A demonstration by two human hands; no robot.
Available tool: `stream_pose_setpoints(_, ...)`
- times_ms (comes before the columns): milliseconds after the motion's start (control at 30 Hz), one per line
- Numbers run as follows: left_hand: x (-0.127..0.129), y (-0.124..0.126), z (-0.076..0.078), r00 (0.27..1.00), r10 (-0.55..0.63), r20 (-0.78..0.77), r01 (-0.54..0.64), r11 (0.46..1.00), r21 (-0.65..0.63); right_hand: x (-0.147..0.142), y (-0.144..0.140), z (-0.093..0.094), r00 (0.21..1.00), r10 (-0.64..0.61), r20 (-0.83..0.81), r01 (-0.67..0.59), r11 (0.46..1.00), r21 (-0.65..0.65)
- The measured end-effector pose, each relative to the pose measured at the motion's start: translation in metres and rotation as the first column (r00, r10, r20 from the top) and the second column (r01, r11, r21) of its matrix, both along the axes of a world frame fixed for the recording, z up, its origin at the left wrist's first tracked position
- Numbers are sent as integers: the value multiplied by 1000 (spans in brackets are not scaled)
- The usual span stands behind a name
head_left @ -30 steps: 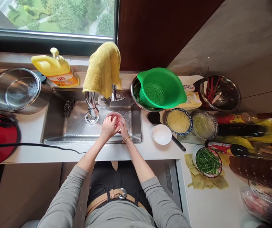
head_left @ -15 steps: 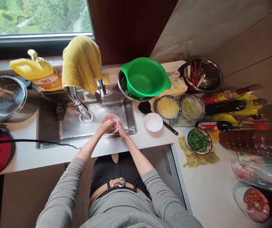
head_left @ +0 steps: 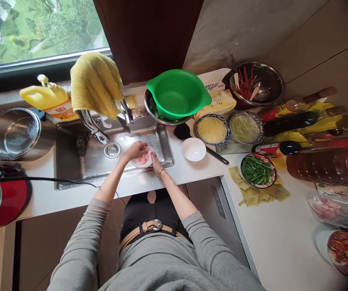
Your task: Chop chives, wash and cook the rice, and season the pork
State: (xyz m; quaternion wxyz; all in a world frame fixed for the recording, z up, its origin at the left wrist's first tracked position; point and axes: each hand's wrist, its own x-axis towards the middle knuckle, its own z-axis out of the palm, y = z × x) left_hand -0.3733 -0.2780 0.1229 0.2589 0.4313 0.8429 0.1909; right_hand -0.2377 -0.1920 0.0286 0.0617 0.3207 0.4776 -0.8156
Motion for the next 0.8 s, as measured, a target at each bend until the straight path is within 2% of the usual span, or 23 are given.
stream_pose_setpoints(233, 8, 7, -5, 996, -67, -55, 59, 989, -133, 1, 6, 13, 1000, 1, -11, -1, 1000, -21)
stream_pose_setpoints(367, 17, 8, -9, 993, -116, -2, 112, 965, -236, 0, 13, 20, 1000, -18, 22, 18, 1000, -24)
stream_pose_setpoints(467, 19, 3, -4, 993, -91, 73, 100, 985, -144, -3, 18, 20, 999, -31, 44, 32, 999, -10)
stream_pose_setpoints(533, 17, -2, 1, 995, -25, 92, 27, 999, -19, -5, 22, 17, 997, -40, 60, 40, 999, -2)
stream_pose_setpoints(600, 11, -9, 2, 989, 123, 82, -129, 989, 76, -7, 26, 12, 995, -52, 87, 52, 999, 0)
stream_pose_setpoints(700, 0, -19, -8, 926, 356, 125, -376, 903, 208, -8, 31, 5, 991, -56, 125, 56, 998, 5)
stream_pose_setpoints(800, -13, -27, -30, 841, 474, 260, -537, 788, 301, -6, 34, 1, 990, -39, 132, 39, 999, 6)
